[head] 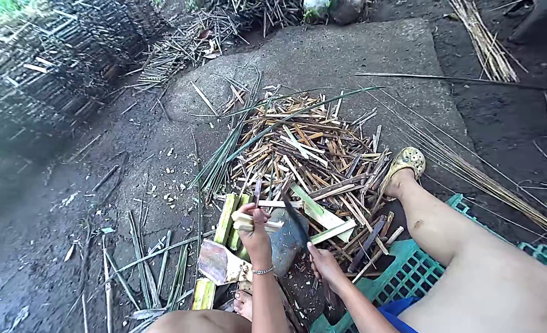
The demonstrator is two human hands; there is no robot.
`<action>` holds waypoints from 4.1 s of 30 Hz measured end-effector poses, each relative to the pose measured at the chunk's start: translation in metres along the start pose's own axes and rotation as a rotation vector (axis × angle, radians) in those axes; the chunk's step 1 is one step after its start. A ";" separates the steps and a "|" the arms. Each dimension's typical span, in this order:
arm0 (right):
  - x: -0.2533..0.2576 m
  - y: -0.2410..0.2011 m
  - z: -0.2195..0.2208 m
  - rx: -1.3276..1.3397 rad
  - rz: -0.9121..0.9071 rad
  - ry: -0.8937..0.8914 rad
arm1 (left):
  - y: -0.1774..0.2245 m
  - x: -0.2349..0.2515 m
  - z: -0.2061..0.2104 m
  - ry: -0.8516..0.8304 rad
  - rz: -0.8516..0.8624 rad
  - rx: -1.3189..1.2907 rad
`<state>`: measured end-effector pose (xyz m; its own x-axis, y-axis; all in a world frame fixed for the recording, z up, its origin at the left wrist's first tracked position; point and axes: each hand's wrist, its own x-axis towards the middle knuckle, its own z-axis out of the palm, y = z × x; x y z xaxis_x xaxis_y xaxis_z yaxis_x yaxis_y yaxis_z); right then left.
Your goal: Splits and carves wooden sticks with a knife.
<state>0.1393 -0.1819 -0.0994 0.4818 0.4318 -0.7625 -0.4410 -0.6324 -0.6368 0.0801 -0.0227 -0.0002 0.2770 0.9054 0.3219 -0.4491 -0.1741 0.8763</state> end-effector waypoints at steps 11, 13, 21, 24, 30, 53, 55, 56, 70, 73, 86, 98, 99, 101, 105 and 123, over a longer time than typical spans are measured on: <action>-0.069 -0.034 -0.037 0.184 -0.427 0.120 | -0.084 -0.050 0.001 -0.038 -0.361 0.157; -0.073 -0.038 -0.036 0.170 -0.476 0.096 | -0.086 -0.051 -0.002 -0.114 -0.417 0.241; -0.075 -0.042 -0.025 -0.080 -0.534 0.012 | -0.092 -0.066 -0.004 -0.200 -0.419 0.327; -0.080 -0.041 -0.020 -0.052 -0.537 -0.002 | -0.088 -0.068 -0.002 -0.144 -0.436 0.329; -0.089 -0.047 -0.024 -0.038 -0.677 0.056 | -0.090 -0.072 -0.002 -0.147 -0.389 0.276; -0.104 -0.055 -0.027 -0.145 -0.665 0.134 | -0.098 -0.091 0.004 -0.273 -0.125 0.498; -0.102 -0.056 -0.029 -0.174 -0.640 0.129 | -0.097 -0.089 0.002 -0.319 -0.138 0.500; -0.100 -0.056 -0.029 -0.186 -0.617 0.122 | -0.096 -0.088 0.002 -0.336 -0.153 0.501; -0.103 -0.062 -0.035 -0.129 -0.661 0.109 | -0.081 -0.065 -0.009 -0.633 -0.392 0.433; -0.099 -0.062 -0.038 -0.192 -0.687 0.137 | -0.081 -0.063 -0.011 -0.645 -0.402 0.412; -0.099 -0.066 -0.040 -0.269 -0.698 0.130 | -0.084 -0.066 -0.017 -0.639 -0.399 0.365; -0.087 -0.068 -0.042 -0.349 -0.564 0.033 | -0.092 -0.062 -0.021 -0.743 -0.490 0.386; -0.088 -0.069 -0.042 -0.356 -0.553 0.027 | -0.092 -0.062 -0.021 -0.757 -0.488 0.401; -0.095 -0.074 -0.044 -0.382 -0.546 0.031 | -0.086 -0.059 -0.020 -0.790 -0.474 0.442; -0.122 -0.083 -0.046 -0.435 -0.580 0.093 | -0.057 -0.049 -0.013 -0.820 -0.368 0.500; -0.085 -0.104 -0.031 -0.565 -0.340 -0.009 | -0.086 -0.061 -0.018 -0.611 -0.577 0.558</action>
<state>0.1678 -0.1730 0.0347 0.5164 0.6708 -0.5323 0.2012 -0.6992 -0.6860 0.0868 -0.0556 -0.1018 0.7850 0.5818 -0.2129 0.3091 -0.0700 0.9484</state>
